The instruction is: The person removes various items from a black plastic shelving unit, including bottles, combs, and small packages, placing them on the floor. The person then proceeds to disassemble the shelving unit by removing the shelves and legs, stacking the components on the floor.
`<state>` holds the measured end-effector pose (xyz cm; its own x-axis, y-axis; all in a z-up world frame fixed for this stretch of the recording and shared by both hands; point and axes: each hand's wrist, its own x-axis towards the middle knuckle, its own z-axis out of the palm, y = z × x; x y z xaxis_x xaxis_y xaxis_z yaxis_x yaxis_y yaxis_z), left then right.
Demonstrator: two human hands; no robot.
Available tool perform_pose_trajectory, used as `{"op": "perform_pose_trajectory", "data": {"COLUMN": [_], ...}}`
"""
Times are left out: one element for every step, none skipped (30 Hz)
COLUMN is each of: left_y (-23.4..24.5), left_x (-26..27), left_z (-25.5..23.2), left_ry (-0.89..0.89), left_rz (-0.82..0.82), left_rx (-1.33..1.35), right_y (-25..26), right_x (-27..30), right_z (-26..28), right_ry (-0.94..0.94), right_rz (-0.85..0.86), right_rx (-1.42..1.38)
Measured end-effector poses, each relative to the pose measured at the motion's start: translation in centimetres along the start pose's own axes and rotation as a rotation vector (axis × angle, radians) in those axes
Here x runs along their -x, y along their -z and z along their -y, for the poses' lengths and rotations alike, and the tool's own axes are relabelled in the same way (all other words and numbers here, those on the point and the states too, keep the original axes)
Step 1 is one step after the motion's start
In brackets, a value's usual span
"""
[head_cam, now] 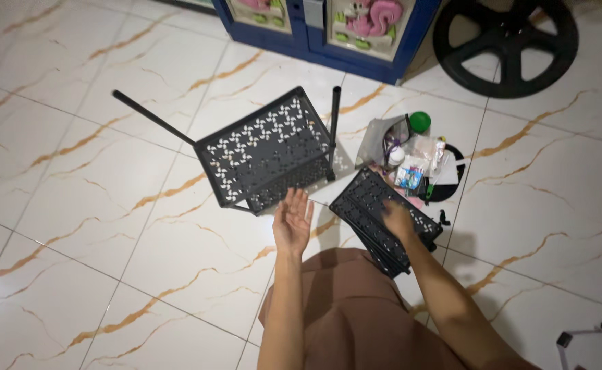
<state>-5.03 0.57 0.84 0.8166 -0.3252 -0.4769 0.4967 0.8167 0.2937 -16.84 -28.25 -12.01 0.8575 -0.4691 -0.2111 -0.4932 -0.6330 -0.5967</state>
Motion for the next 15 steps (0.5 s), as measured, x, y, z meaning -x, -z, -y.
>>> {"op": "perform_pose_trajectory", "data": {"left_y": [-0.4, -1.1, -1.9, -2.6, -3.1, -3.5, -3.9, -4.1, -4.7, -5.2, -5.4, -5.6, -5.5, -5.4, -5.2], "left_x": [-0.2, -1.0, -2.3, -3.5, -4.3, -5.1, -5.7, -6.0, -6.5, -7.1, -7.3, -7.6, -7.5, -7.6, -7.4], "left_z": [-0.5, -0.8, -1.0, -1.1, -1.1, -1.1, -1.0, -0.8, -0.7, -0.7, -0.5, -0.3, -0.3, -0.2, -0.2], "left_ry": [-0.051, -0.154, -0.257, -0.361, -0.486, -0.610, -0.741, -0.753, -0.772, -0.789, -0.769, -0.749, -0.720, -0.715, -0.699], "left_rz": [-0.038, -0.039, -0.046, -0.056, -0.017, 0.023, 0.069, 0.096, 0.125, 0.151, 0.156, 0.162, 0.166, 0.171, 0.177], "left_rx": [-0.080, -0.358, -0.640, -0.921, -1.210, -1.499, -1.785, -1.926, -2.065, -2.204, -2.242, -2.281, -2.322, -2.358, -2.398], "right_y": [0.5, 1.2, 1.9, 2.7, 3.5, 3.7, 4.0, 4.2, 4.3, 3.9, 3.7, 3.6, 3.1, 2.9, 2.8], "right_x": [-1.8, -3.9, -6.0, -7.6, -8.6, -8.7, -9.2, -9.5, -10.0, -10.3, -10.4, -10.5, -10.3, -10.4, -10.1], "right_z": [1.9, 4.1, 6.4, 8.6, 10.7, 12.6, 14.5, 16.0, 17.5, 18.9, 19.6, 20.0, 20.2, 20.3, 20.3], "right_ry": [-0.031, 0.042, 0.164, 0.247, 0.331, 0.269, 0.213, 0.156, 0.263, 0.369, 0.471, 0.443, 0.411, 0.378, 0.387], "right_rz": [-0.042, -0.110, -0.133, -0.150, -0.166, -0.148, -0.134, -0.121, -0.177, -0.233, -0.286, -0.282, -0.274, -0.265, -0.275], "right_rx": [-0.324, -0.454, -0.582, -0.655, -0.727, -0.674, -0.619, -0.564, -0.524, -0.482, -0.436, -0.471, -0.508, -0.544, -0.525]}}
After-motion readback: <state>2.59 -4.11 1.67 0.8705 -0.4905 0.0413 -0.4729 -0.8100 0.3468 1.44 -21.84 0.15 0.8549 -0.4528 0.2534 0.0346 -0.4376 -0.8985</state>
